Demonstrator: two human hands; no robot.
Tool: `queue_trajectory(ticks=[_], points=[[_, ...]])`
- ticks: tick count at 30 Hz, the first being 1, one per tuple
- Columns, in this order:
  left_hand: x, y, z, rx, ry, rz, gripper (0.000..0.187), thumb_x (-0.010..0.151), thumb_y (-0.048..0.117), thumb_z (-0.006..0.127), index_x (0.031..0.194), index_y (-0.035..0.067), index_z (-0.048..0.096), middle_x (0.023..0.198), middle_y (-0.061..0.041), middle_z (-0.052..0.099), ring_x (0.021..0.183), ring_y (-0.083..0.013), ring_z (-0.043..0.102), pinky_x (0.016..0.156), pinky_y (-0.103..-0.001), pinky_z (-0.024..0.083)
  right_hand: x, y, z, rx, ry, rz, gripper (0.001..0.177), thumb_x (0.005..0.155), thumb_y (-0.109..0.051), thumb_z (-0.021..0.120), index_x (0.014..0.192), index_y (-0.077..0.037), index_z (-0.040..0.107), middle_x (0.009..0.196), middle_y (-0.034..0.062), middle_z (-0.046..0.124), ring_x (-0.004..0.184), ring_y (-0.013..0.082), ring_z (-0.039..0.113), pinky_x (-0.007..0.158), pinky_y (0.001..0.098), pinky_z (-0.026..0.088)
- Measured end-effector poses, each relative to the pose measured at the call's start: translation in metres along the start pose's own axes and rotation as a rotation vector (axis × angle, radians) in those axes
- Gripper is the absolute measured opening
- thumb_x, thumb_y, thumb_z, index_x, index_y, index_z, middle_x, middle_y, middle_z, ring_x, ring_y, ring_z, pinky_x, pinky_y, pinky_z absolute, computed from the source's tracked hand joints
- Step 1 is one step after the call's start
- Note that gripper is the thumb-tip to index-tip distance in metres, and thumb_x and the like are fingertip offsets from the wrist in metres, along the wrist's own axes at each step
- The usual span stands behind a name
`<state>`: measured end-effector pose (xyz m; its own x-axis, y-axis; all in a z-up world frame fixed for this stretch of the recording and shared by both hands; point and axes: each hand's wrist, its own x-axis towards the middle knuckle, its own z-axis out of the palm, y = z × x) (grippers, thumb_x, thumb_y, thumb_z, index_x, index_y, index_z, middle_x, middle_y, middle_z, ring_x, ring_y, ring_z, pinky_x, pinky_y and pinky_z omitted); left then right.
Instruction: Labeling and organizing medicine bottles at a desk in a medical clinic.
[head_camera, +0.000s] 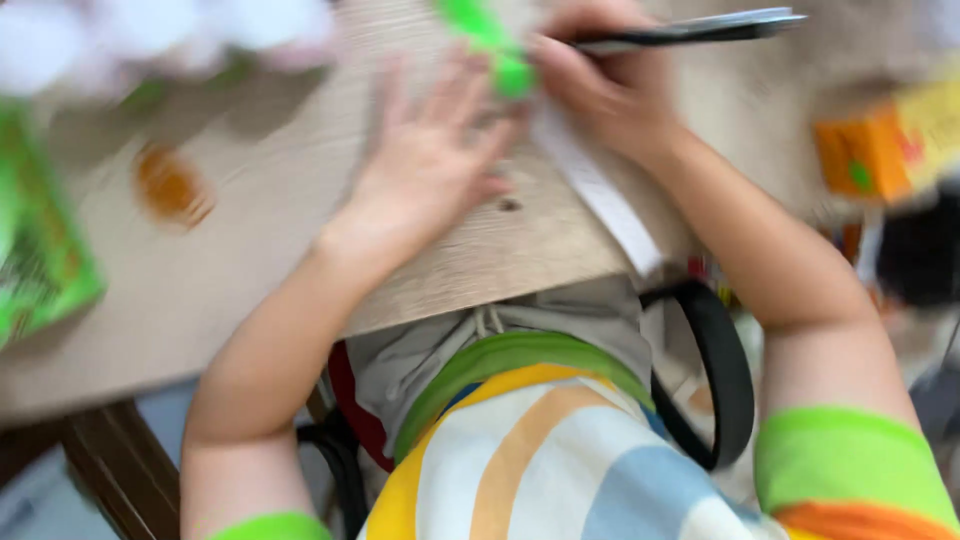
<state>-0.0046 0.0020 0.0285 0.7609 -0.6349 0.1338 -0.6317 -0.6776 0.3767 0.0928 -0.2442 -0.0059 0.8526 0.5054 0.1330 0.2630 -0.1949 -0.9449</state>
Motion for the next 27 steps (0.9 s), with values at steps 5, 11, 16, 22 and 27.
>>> queue_trajectory(ticks=[5, 11, 16, 22, 27], points=[[0.010, 0.008, -0.012, 0.045, -0.050, -0.109, 0.068, 0.092, 0.040, 0.079, 0.150, 0.012, 0.058, 0.160, -0.026, 0.041, 0.154, -0.0435, 0.030, 0.117, -0.076, 0.018, 0.010, 0.000, 0.010, 0.416, -0.043, 0.005, 0.025, 0.117, -0.020, 0.054, 0.129, -0.006, 0.070, 0.076, -0.0018, 0.058, 0.064, 0.0046, 0.056, 0.059, 0.0237, 0.047], [0.014, 0.005, -0.008, 0.014, -0.004, -0.188, 0.051, 0.110, 0.046, 0.061, 0.148, 0.013, 0.063, 0.161, -0.022, 0.046, 0.158, -0.0431, 0.034, 0.124, -0.075, 0.017, 0.014, -0.006, 0.019, 0.030, 0.080, -0.170, 0.032, 0.101, -0.013, 0.073, 0.131, -0.015, 0.066, 0.074, 0.0037, 0.062, 0.069, 0.0110, 0.065, 0.068, 0.0301, 0.056], [0.014, 0.007, 0.000, 0.004, 0.049, -0.217, 0.053, 0.111, 0.051, 0.054, 0.144, 0.011, 0.062, 0.159, -0.020, 0.046, 0.158, -0.0429, 0.034, 0.125, -0.076, 0.016, 0.011, -0.002, 0.026, -0.041, 0.175, -0.384, 0.043, 0.091, -0.015, 0.078, 0.131, -0.018, 0.061, 0.094, 0.0048, 0.072, 0.084, 0.0196, 0.075, 0.075, 0.0330, 0.059], [0.019, 0.012, 0.004, 0.020, 0.060, -0.239, 0.047, 0.105, 0.039, 0.058, 0.140, 0.007, 0.062, 0.160, -0.020, 0.045, 0.157, -0.0444, 0.035, 0.124, -0.078, 0.015, 0.011, -0.001, 0.032, 0.004, 0.174, -0.332, 0.040, 0.089, -0.018, 0.076, 0.125, -0.020, 0.061, 0.098, 0.0040, 0.074, 0.089, 0.0256, 0.075, 0.076, 0.0354, 0.059], [0.017, 0.011, 0.012, 0.046, 0.061, -0.266, 0.039, 0.098, 0.020, 0.063, 0.135, 0.006, 0.063, 0.158, -0.020, 0.047, 0.156, -0.0454, 0.039, 0.126, -0.078, 0.017, 0.012, 0.000, 0.036, 0.084, 0.117, -0.192, 0.035, 0.089, -0.022, 0.075, 0.121, -0.023, 0.063, 0.093, 0.0021, 0.073, 0.086, 0.0243, 0.076, 0.068, 0.0333, 0.059]])
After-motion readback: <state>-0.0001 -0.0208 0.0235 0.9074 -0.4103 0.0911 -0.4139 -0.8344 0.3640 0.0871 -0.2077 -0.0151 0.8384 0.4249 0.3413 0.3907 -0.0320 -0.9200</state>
